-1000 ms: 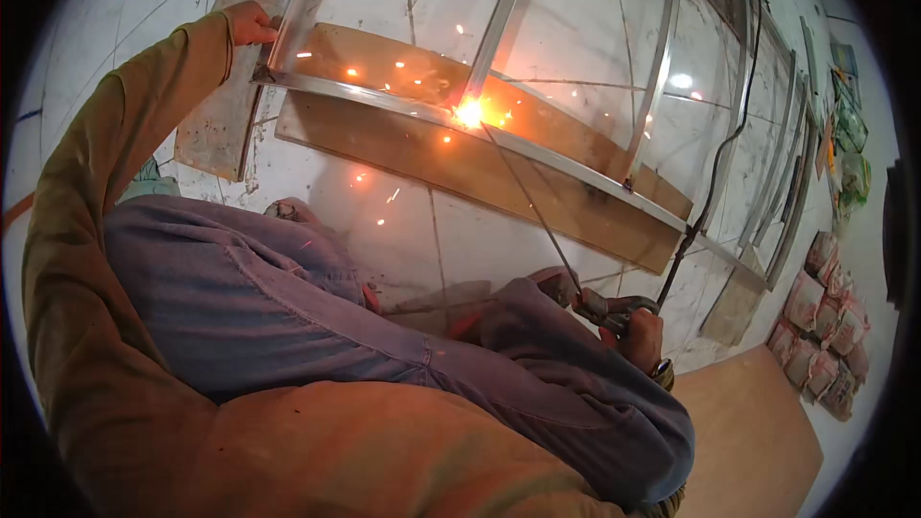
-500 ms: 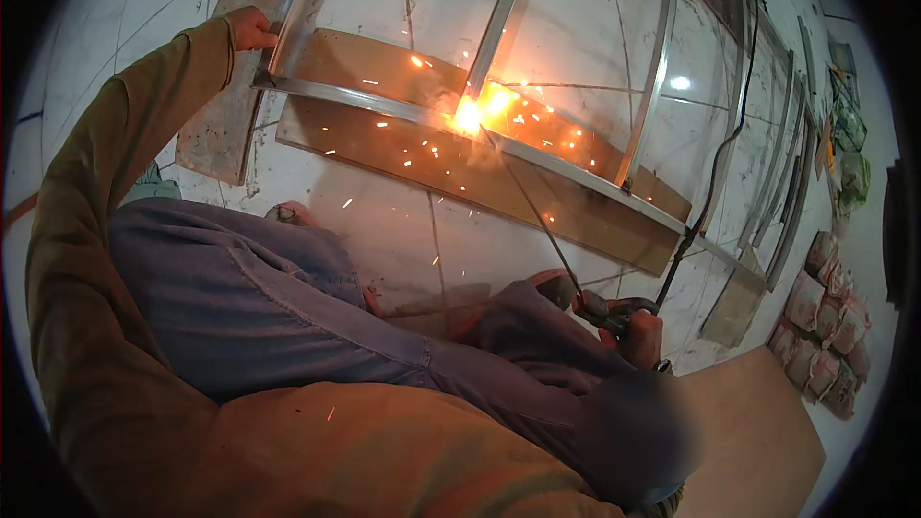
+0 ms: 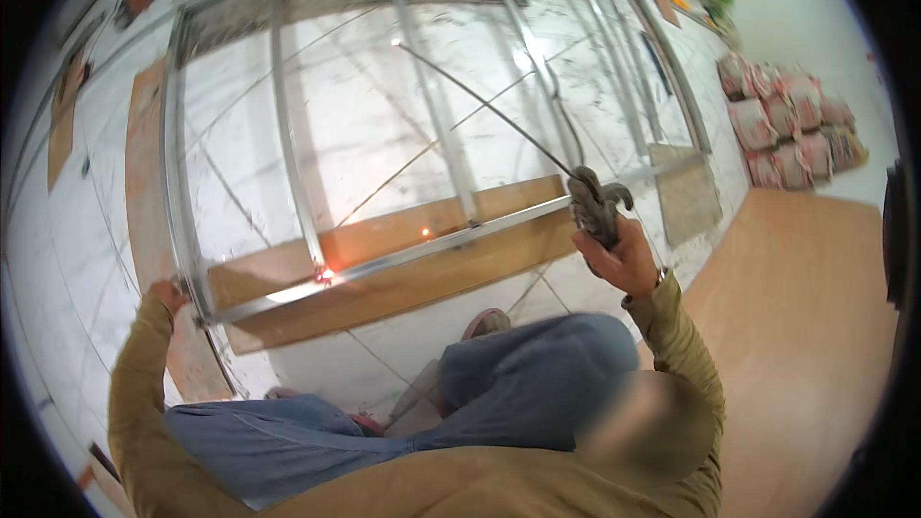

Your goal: The person welds metal studs together to construct a rectangular frame on the floor, using a welding torch to join the pieces while an assistant holds them in place.

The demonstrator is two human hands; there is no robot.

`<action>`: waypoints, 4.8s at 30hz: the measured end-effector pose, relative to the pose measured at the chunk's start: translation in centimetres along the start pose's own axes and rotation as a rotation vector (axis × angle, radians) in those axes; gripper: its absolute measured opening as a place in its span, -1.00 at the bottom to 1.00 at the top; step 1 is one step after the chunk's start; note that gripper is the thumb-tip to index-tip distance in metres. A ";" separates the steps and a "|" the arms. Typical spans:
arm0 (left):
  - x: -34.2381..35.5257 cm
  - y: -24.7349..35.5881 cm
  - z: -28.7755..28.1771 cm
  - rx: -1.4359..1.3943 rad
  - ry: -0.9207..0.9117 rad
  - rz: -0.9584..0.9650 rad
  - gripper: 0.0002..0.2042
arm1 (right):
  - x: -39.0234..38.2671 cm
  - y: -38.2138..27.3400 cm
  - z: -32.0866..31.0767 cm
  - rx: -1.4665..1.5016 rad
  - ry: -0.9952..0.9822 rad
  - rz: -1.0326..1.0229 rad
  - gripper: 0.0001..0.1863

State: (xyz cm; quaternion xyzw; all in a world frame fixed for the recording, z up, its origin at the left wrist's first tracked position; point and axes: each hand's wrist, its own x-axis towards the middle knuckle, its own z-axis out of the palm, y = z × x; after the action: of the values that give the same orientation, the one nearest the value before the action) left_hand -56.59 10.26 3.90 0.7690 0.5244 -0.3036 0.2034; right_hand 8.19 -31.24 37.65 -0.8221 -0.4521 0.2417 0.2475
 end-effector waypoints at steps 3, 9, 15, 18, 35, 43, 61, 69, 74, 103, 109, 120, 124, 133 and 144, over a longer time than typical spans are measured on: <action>-5.7 -4.5 -4.5 0.144 0.003 -0.060 -0.52 | 0.2 0.8 -4.2 0.249 0.008 0.022 -0.78; -22.4 7.0 -13.1 -0.046 0.072 0.122 -0.45 | -6.8 4.5 -14.5 0.391 -0.054 0.159 -0.81; -46.4 16.0 -27.1 -0.213 0.087 -0.070 -0.55 | -5.1 2.4 -30.3 0.816 0.258 0.522 -0.92; -55.0 17.6 -26.2 -0.308 -0.048 -0.140 -0.54 | -3.7 4.1 -40.3 0.931 0.651 0.311 -0.85; -39.9 49.4 -36.1 -1.227 -0.323 -0.421 -0.27 | -0.8 6.6 -65.9 1.229 0.763 0.590 -0.76; -48.7 72.1 -32.6 -0.966 -0.633 -0.280 -0.39 | 11.3 19.1 -80.8 1.418 0.603 0.595 -0.88; -19.8 104.2 -53.2 -1.645 -0.314 -0.207 -0.63 | 42.3 18.5 -113.3 1.154 0.616 0.228 -0.72; -19.3 118.0 -68.7 -1.319 -0.140 0.108 -0.66 | 62.7 26.1 -128.6 0.811 0.747 0.172 -0.69; -29.8 126.7 -66.0 -1.235 0.059 -0.190 -0.73 | 77.3 33.3 -138.9 0.661 0.703 -0.124 -0.73; 5.0 145.7 -32.0 -1.327 0.128 -0.045 -0.74 | 90.0 71.2 -71.2 0.154 0.025 -0.136 -0.58; 11.0 150.7 -13.6 -0.830 0.074 -0.006 -0.72 | 88.9 70.8 -66.2 0.287 -0.031 -0.174 -0.64; 2.7 149.1 -9.3 -1.096 0.019 -0.164 -0.70 | 84.1 73.7 -69.9 0.192 0.145 -0.307 -0.65; 3.5 150.0 -9.5 -1.179 0.047 -0.183 -0.70 | 83.7 73.8 -69.8 0.165 0.138 -0.385 -0.70; 2.8 150.0 -8.6 -1.399 0.026 -0.257 -0.68 | 86.4 74.5 -67.4 -0.355 0.088 -0.620 -0.57; -3.0 138.8 -7.5 -1.667 0.112 -0.892 -0.66 | 85.9 66.0 -59.6 0.443 -0.663 -0.213 -0.71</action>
State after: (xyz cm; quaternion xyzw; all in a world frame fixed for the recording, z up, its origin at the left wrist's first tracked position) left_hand 73.59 -38.05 10.66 0.1181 0.8270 0.1566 0.5269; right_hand 127.14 0.72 26.74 -0.5752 -0.5270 0.5579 0.2832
